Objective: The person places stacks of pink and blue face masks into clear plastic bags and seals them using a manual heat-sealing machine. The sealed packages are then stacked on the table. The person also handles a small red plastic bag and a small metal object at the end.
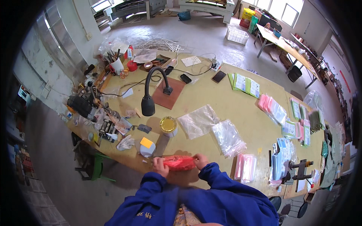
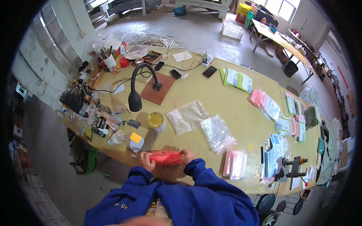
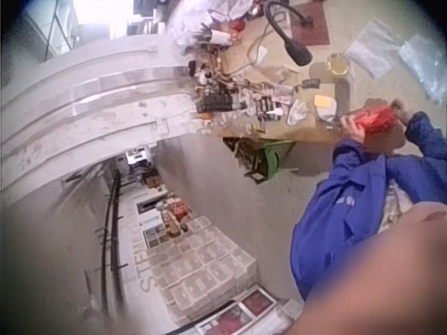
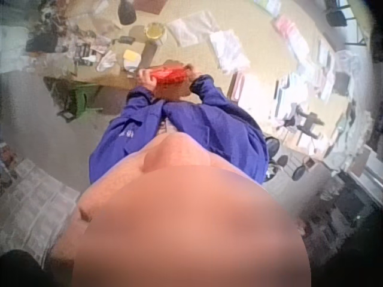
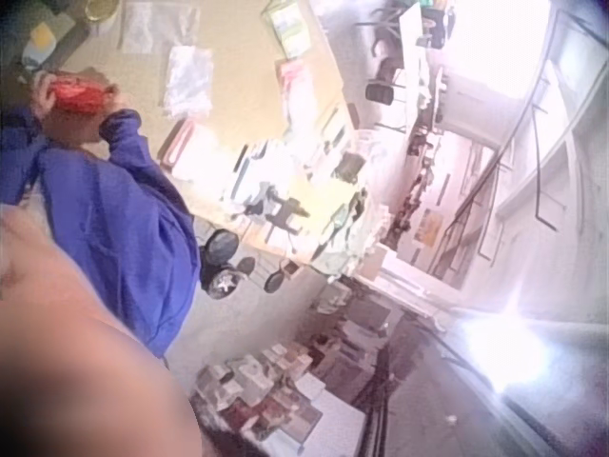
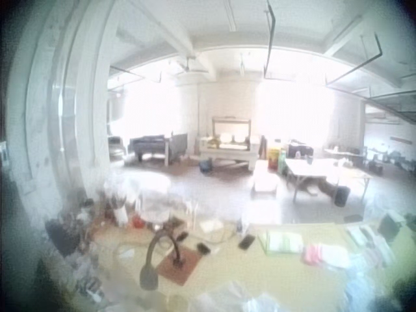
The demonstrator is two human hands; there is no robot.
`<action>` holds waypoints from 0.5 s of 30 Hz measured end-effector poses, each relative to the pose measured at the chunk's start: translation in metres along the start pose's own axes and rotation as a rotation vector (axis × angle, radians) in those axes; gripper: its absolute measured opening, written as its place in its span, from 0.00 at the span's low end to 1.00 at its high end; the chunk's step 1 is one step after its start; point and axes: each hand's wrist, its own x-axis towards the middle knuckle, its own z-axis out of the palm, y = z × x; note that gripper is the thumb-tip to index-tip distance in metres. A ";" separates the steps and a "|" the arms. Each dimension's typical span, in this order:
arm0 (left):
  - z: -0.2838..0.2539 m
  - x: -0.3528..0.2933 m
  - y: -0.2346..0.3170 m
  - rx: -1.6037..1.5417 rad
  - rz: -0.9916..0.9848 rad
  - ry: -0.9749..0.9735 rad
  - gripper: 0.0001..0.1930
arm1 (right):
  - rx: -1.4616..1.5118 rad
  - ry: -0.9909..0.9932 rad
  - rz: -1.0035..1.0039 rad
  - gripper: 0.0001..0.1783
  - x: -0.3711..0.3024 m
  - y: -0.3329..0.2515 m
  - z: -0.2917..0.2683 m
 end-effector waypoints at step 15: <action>-0.006 -0.018 -0.010 -0.082 0.083 -0.178 0.07 | 0.452 0.116 0.222 0.09 0.011 0.024 0.003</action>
